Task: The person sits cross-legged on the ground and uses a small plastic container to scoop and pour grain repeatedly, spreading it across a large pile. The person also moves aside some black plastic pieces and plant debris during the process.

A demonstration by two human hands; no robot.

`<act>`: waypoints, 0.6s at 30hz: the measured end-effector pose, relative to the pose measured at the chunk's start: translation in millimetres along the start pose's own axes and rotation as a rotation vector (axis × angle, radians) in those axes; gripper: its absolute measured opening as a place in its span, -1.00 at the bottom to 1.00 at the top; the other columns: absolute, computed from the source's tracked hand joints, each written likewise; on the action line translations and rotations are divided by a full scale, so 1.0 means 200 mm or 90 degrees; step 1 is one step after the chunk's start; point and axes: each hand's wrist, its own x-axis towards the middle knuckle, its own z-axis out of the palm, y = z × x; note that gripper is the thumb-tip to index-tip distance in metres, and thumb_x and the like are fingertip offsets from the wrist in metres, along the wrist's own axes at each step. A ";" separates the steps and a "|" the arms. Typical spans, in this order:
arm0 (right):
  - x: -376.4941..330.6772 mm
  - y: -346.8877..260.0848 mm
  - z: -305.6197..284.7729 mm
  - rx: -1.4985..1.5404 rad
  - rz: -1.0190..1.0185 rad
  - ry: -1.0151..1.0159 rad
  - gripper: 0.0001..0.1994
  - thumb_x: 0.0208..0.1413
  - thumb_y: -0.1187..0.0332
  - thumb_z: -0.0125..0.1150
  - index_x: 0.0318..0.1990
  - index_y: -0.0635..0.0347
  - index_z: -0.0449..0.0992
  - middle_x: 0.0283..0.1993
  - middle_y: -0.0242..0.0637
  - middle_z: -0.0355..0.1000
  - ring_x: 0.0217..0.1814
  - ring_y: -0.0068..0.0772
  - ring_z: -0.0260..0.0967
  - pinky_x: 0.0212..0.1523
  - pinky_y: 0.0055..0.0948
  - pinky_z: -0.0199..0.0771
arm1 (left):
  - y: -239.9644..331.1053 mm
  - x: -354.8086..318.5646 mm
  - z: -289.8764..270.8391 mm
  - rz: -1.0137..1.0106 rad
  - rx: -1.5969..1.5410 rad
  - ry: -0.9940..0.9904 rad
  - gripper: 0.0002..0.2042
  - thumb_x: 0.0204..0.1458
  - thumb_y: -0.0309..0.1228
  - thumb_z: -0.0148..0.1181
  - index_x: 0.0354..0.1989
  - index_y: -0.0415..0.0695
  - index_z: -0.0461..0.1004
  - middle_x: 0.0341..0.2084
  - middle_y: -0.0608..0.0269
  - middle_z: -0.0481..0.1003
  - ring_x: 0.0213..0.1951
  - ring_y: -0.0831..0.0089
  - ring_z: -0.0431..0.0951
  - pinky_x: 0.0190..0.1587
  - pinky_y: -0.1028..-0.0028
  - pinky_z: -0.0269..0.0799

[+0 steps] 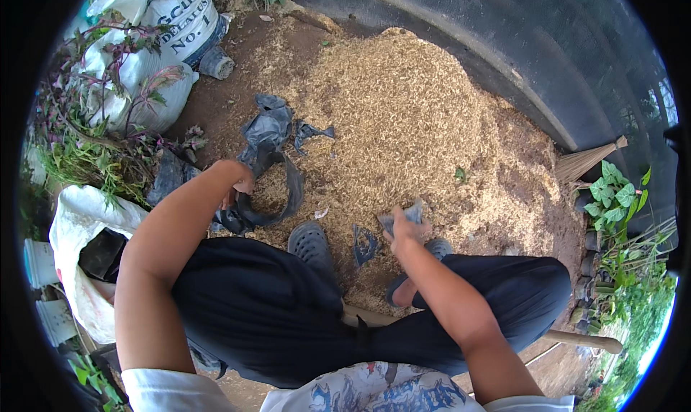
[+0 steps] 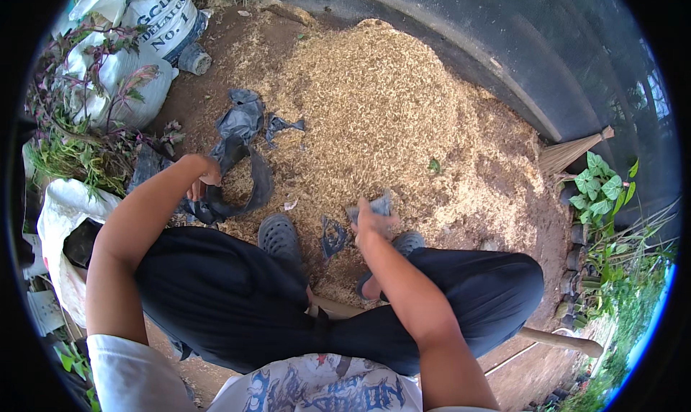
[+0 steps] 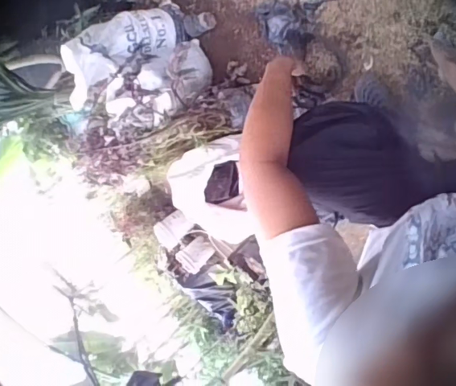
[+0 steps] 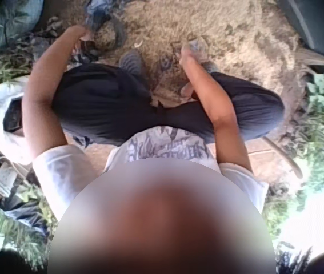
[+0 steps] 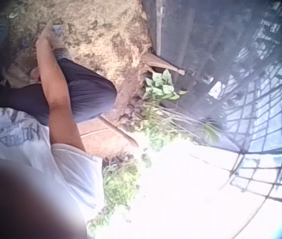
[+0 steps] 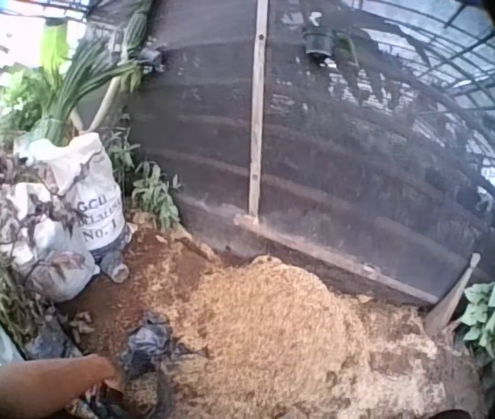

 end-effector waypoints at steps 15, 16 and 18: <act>0.11 -0.21 0.07 0.322 -0.036 -0.364 -0.41 0.25 0.25 0.14 0.42 0.05 0.20 0.28 -0.01 0.30 0.31 0.04 0.45 0.30 0.15 0.68 | -0.07 0.15 -0.07 0.277 -0.016 0.092 -0.56 0.40 -0.27 0.15 0.13 -0.53 0.46 0.06 -0.19 0.63 0.03 -0.07 0.73 -0.08 0.02 0.85; 0.10 -0.22 0.05 0.312 -0.077 -0.375 -0.35 0.24 0.27 0.14 0.47 0.03 0.14 0.29 0.00 0.28 0.31 0.05 0.44 0.30 0.16 0.68 | -0.04 0.15 -0.08 0.308 -0.007 0.108 -0.54 0.38 -0.27 0.17 0.17 -0.52 0.45 0.11 -0.19 0.60 0.08 -0.08 0.71 -0.04 0.03 0.84; 0.06 -0.23 0.01 0.298 -0.144 -0.380 -0.23 0.21 0.31 0.14 0.58 -0.01 0.02 0.31 0.02 0.23 0.32 0.08 0.42 0.30 0.19 0.67 | 0.02 0.14 -0.08 0.371 0.012 0.141 -0.49 0.34 -0.25 0.22 0.24 -0.50 0.42 0.21 -0.20 0.53 0.17 -0.11 0.65 0.02 0.05 0.81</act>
